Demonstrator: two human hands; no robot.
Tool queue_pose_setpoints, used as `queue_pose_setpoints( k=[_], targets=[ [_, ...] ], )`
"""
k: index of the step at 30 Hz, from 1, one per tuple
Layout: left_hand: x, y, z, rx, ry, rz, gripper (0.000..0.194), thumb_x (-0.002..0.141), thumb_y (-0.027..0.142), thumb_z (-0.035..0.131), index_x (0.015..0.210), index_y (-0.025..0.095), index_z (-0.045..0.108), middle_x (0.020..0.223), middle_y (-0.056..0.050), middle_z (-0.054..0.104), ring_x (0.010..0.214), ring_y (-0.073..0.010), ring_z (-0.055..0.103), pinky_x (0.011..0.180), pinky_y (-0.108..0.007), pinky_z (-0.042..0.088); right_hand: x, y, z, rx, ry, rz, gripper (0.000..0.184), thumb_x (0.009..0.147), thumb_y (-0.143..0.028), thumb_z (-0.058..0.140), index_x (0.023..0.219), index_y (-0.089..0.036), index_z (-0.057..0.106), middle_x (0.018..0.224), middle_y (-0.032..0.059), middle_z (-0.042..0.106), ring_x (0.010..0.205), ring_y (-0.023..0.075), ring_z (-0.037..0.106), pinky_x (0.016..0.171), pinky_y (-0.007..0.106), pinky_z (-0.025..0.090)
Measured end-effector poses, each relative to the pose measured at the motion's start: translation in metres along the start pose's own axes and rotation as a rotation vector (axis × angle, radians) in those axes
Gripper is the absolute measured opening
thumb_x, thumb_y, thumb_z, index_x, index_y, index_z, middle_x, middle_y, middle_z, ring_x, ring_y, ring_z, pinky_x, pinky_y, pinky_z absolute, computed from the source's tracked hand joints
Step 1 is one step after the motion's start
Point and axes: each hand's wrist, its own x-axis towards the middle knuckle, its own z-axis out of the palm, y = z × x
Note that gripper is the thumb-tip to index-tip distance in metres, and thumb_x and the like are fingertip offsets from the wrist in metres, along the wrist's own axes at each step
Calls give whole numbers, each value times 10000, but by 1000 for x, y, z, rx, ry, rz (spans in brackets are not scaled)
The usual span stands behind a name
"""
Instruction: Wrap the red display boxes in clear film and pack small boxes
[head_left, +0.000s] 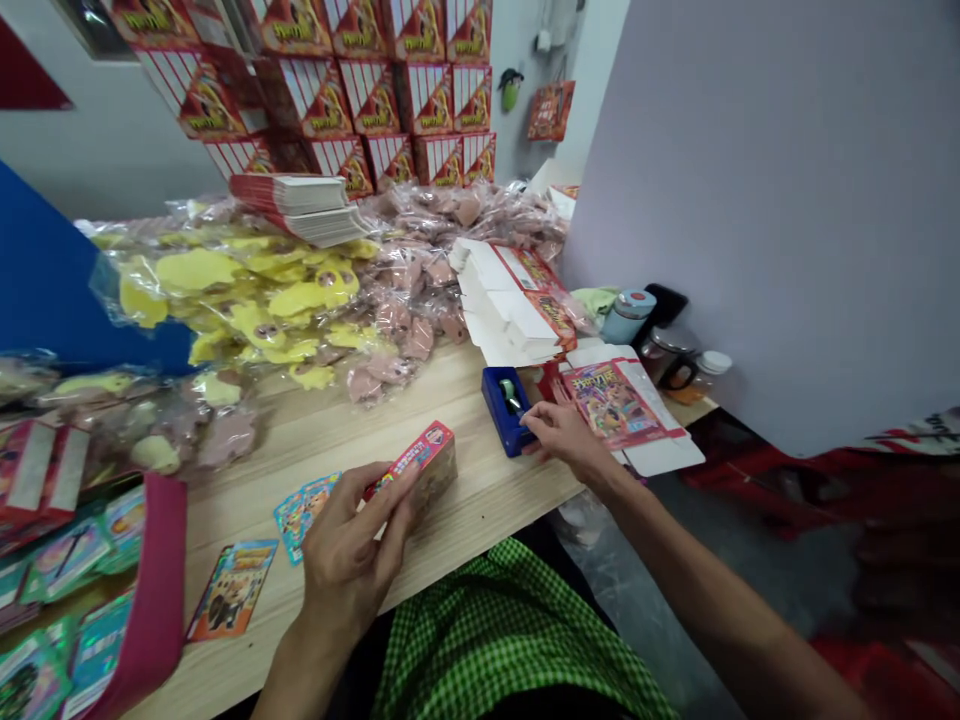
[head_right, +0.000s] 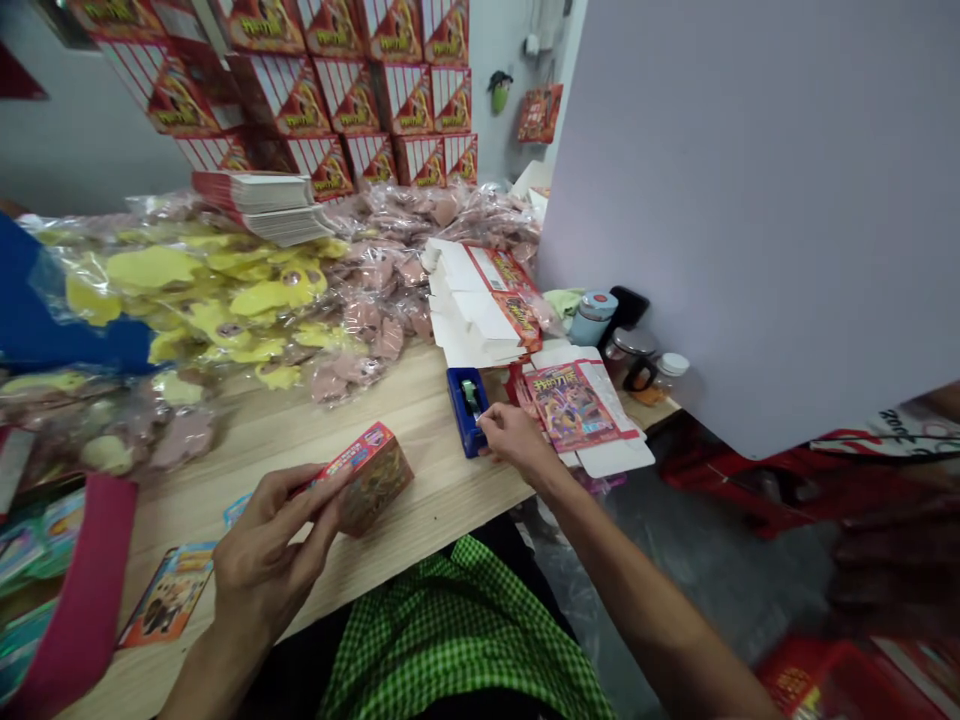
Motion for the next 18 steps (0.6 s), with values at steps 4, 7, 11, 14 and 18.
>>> queue_pose_setpoints(
  k=[4, 7, 11, 14, 18],
  targets=[
    [1, 3, -4, -20, -13, -7, 318, 930, 41, 648, 1216, 172, 691, 1118, -84, 657, 956, -144, 671, 812, -242, 576, -9, -1, 1, 129, -17, -22, 138, 865, -342, 597, 860, -209, 563, 758, 1, 663, 639, 182, 720, 503, 216, 536],
    [3, 6, -4, 14, 10, 14, 282, 924, 55, 670, 1184, 161, 697, 1162, -106, 693, 1003, -170, 699, 866, -275, 589, -17, 11, 5, 176, -5, -65, 233, 819, -429, 607, 792, -218, 510, 785, 8, 654, 698, 194, 722, 602, 265, 585],
    [3, 8, -1, 95, 55, 24, 228, 922, 83, 686, 1134, 166, 704, 1145, -106, 737, 965, -181, 729, 873, -303, 606, -26, 36, 18, 156, 86, -137, 309, 768, -477, 595, 661, -229, 445, 761, 24, 598, 775, 220, 689, 720, 325, 590],
    [2, 11, 2, 106, 55, 10, 225, 919, 86, 684, 1127, 169, 697, 1150, -115, 736, 979, -198, 735, 870, -332, 620, -38, 44, 18, 101, 169, -191, 296, 754, -459, 594, 619, -226, 469, 865, 72, 622, 849, 250, 652, 765, 364, 556],
    [3, 17, 3, 94, 45, -2, 222, 912, 71, 671, 1118, 154, 674, 1171, -146, 727, 1025, -222, 733, 852, -353, 632, -65, 24, 10, -21, 271, -388, 195, 846, -372, 587, 727, -219, 567, 937, 97, 656, 908, 260, 631, 784, 370, 498]
  ],
)
